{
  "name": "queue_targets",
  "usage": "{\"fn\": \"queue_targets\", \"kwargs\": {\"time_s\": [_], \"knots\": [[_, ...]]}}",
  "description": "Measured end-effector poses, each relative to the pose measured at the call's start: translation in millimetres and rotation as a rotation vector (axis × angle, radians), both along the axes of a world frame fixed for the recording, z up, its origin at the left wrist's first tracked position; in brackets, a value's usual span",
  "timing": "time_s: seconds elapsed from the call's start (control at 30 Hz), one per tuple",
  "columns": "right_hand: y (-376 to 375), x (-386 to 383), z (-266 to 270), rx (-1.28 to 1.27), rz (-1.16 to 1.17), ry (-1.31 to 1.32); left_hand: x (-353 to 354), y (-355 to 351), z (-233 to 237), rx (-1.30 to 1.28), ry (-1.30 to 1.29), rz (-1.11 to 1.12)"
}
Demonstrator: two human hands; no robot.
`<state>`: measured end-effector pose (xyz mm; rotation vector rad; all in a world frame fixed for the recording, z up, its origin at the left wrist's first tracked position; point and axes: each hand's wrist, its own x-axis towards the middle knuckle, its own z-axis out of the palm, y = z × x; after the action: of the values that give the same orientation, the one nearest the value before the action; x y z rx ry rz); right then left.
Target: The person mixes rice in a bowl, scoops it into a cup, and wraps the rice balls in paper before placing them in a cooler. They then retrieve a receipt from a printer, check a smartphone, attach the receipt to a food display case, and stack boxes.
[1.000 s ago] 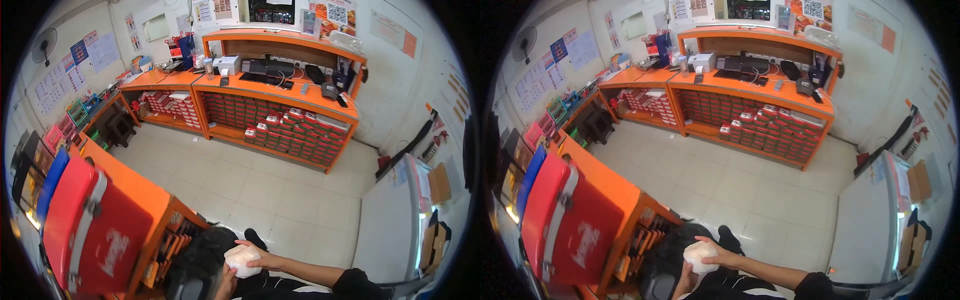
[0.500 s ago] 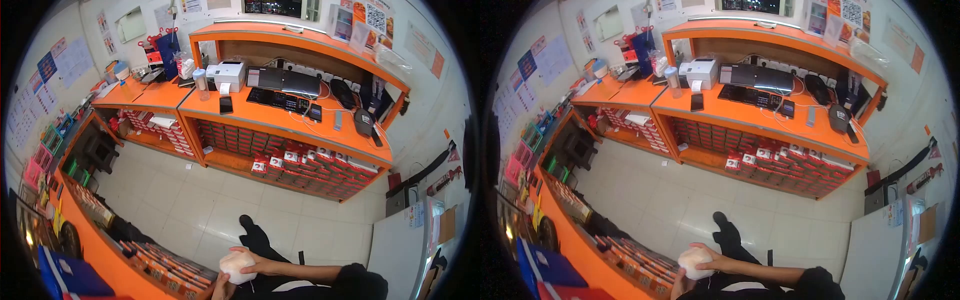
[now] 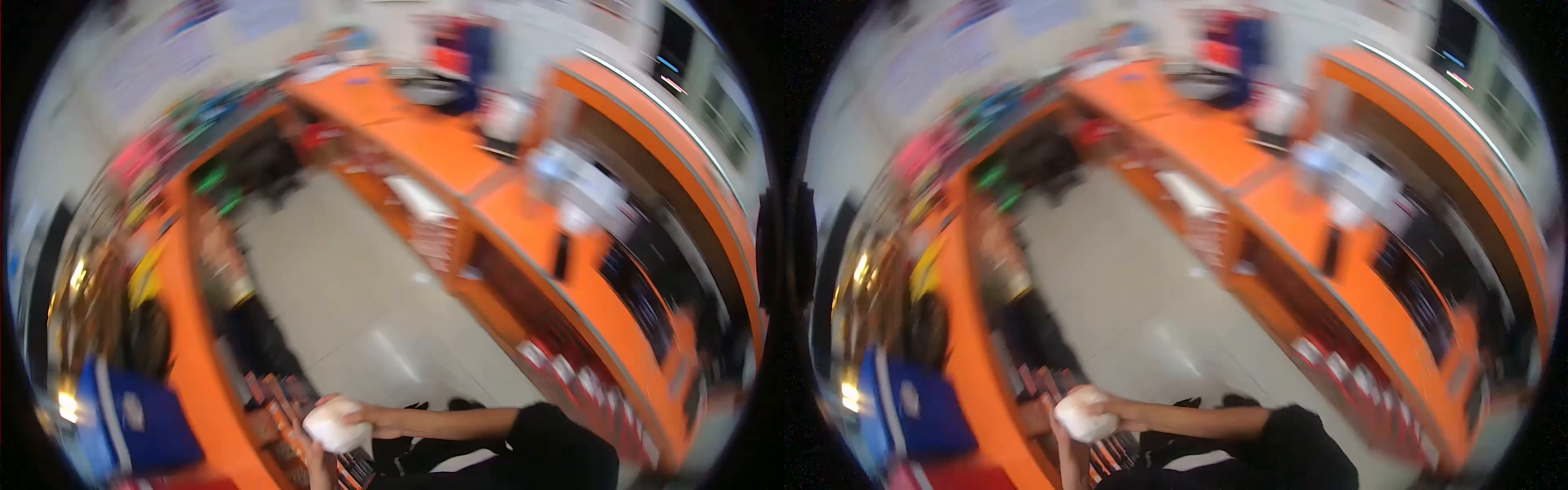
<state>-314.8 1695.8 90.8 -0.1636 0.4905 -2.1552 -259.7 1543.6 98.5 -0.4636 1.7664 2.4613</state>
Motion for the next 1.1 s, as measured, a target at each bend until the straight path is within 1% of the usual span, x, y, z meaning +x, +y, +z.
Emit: {"fn": "queue_targets", "kwargs": {"time_s": [0.03,0.07,0.1,0.13,0.17,0.2,0.23,0.27,0.3,0.33,0.37,0.4,0.43,0.47,0.5,0.53,0.57,0.6,0.63,0.67,0.7,0.73,0.77,0.8,0.83,0.87,0.93,0.97,1.0,1.07,1.1], "knots": [[-18,-18,-9,-0.098,0.047,-0.017,-8,-17,8,-0.062,0.032,0.067],[-30,-32,-11,-0.111,0.096,-0.062,-11,-37,15,-0.13,0.059,0.134],[-45,-52,-9,-0.111,0.187,-0.092,-8,-60,38,-0.201,-0.051,0.138],[-59,-69,-3,-0.1,0.21,-0.13,-13,-78,61,-0.251,-0.009,0.2],[-77,-88,-4,-0.14,0.246,-0.146,-12,-101,76,-0.312,0.02,0.259],[-98,-106,2,-0.115,0.239,-0.136,-16,-124,94,-0.376,0.04,0.293],[-115,-125,9,-0.076,0.263,-0.126,-20,-146,116,-0.551,0.078,0.372],[-142,-144,12,-0.073,0.352,-0.092,-19,-180,129,-0.773,0.103,0.443],[-157,-160,10,-0.062,0.352,-0.078,-17,-204,138,-0.981,0.094,0.499],[-175,-178,9,-0.051,0.34,-0.066,-27,-220,170,-1.216,0.059,0.616],[-187,-192,-1,-0.028,0.343,-0.054,-32,-245,178,-1.452,0.11,0.697],[-204,-207,0,-0.013,0.407,-0.051,-38,-269,191,-1.592,0.039,0.842],[-221,-220,6,-0.028,0.422,-0.096,-41,-296,205,-1.738,-0.057,0.902],[-239,-233,8,-0.051,0.43,-0.143,-46,-321,218,-1.859,-0.157,0.95],[-260,-248,10,-0.007,0.453,0.009,-49,-350,229,-1.966,-0.249,0.923],[-284,-260,12,-0.024,0.499,0.013,-48,-379,238,-2.042,-0.317,0.852],[-303,-271,16,-0.059,0.506,0.035,-49,-399,253,-2.018,-0.523,0.744],[-324,-284,16,-0.082,0.518,0.062,-46,-426,257,-1.997,-0.578,0.782],[-343,-295,15,-0.076,0.517,0.044,-40,-451,257,-1.864,-0.809,0.831],[-362,-311,15,-0.06,0.574,0.05,-32,-469,249,-1.71,-1.022,0.871],[-385,-325,15,-0.083,0.601,0.086,-23,-481,236,-1.683,-1.065,0.9],[-406,-334,17,-0.113,0.616,0.115,-14,-495,223,-1.434,-1.088,0.903],[-425,-343,31,-0.086,0.613,0.153,-2,-511,211,-1.199,-1.087,0.905],[-445,-351,36,-0.101,0.637,0.151,-5,-509,206,-1.182,-1.026,1.037],[-459,-359,38,-0.094,0.632,0.168,1,-510,208,-1.052,-1.087,0.993],[-469,-368,41,-0.07,0.647,0.177,-13,-499,224,-0.9,-1.145,0.942],[-489,-383,49,-0.068,0.697,0.207,21,-515,203,-0.702,-1.046,0.998],[-499,-382,54,-0.084,0.725,0.212,2,-503,227,-0.66,-1.104,1.03],[-510,-381,59,-0.1,0.753,0.217,2,-506,226,-0.649,-1.12,1.047],[-518,-374,68,-0.097,0.789,0.212,7,-508,220,-0.542,-1.095,1.059],[-521,-368,68,-0.111,0.8,0.217,-1,-507,222,-0.458,-1.126,1.222]]}}
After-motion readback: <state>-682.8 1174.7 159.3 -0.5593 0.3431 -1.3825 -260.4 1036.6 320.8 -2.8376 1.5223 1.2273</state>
